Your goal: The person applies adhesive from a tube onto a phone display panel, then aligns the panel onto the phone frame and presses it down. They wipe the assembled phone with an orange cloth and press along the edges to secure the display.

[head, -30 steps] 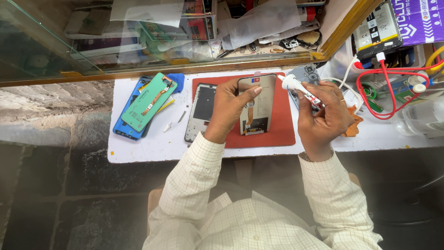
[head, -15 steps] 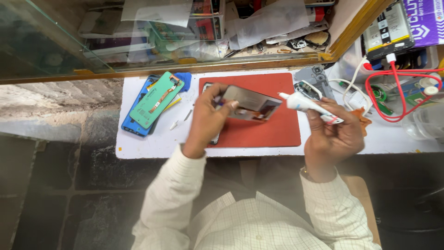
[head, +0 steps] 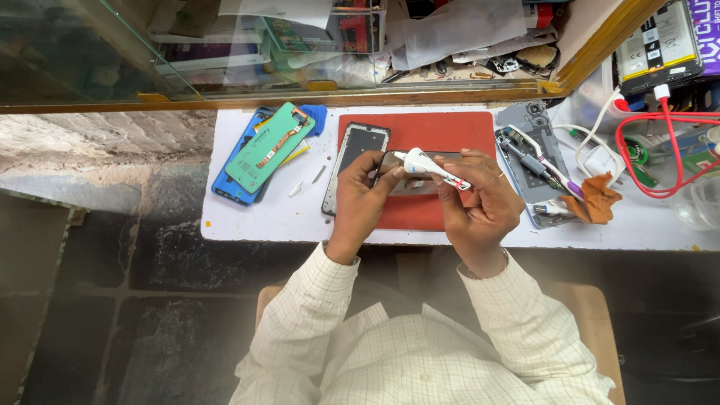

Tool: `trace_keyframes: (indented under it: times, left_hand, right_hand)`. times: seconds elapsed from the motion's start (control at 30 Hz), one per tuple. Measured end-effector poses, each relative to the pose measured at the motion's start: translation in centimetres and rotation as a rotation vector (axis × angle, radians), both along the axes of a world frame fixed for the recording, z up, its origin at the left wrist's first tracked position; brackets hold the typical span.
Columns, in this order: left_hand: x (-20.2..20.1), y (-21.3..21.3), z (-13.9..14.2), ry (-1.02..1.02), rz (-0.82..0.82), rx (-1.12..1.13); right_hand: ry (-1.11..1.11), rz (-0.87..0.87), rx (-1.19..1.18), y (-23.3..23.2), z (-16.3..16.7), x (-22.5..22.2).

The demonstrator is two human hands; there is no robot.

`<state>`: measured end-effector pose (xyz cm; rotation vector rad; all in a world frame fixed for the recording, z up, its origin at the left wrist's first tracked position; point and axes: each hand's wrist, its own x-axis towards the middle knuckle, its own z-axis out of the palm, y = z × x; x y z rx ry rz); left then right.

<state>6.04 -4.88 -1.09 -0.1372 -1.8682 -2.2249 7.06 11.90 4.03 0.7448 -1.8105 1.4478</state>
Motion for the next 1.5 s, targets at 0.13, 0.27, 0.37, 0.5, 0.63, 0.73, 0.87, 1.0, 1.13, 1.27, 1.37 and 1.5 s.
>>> trace_keyframes:
  times: [0.13, 0.27, 0.37, 0.5, 0.63, 0.73, 0.87, 1.0, 1.13, 1.27, 1.37, 1.5]
  left_hand:
    - [-0.4, -0.2, -0.6, 0.015, -0.003, -0.014]
    - [-0.5, -0.2, -0.6, 0.007, 0.0, -0.017]
    - [-0.4, -0.1, -0.5, -0.003, -0.003, -0.021]
    - [-0.4, 0.0, -0.5, -0.005, -0.002, -0.022]
    - [-0.4, 0.0, -0.3, 0.0, -0.002, -0.03]
    - [-0.4, 0.0, -0.1, -0.006, -0.002, -0.037]
    - [-0.3, 0.0, -0.1, -0.005, 0.002, -0.022]
    - [-0.2, -0.1, -0.4, -0.025, 0.016, -0.042]
    - [-0.2, 0.1, -0.6, -0.015, 0.01, -0.016]
    - [-0.3, 0.1, -0.8, -0.015, 0.009, -0.015]
    - [-0.2, 0.1, -0.8, -0.009, 0.017, -0.032]
    - [-0.1, 0.1, -0.9, 0.004, 0.021, -0.033]
  right_hand:
    - [0.0, 0.021, 0.026, 0.1, -0.6, -0.4]
    - [0.007, 0.026, 0.052, 0.0, -0.5, -0.6]
    - [0.017, 0.022, 0.07, 0.0, -0.2, -0.6]
    - [0.003, 0.014, 0.084, 0.0, 0.0, -0.8]
    - [0.006, 0.01, 0.081, 0.1, 0.0, -0.9]
    - [0.003, 0.001, 0.078, 0.1, 0.0, -0.9]
    - [0.003, -0.015, 0.079, 0.1, 0.0, -0.8]
    - [0.025, -0.05, 0.09, 0.1, -0.3, -0.8]
    - [0.028, -0.056, 0.08, 0.2, -0.6, -0.8]
    - [0.027, -0.061, 0.075, 0.4, -0.9, -0.8]
    - [0.026, -0.065, 0.073, 0.5, -1.1, -0.8]
    - [0.012, -0.063, 0.061, 0.9, -1.4, -0.8]
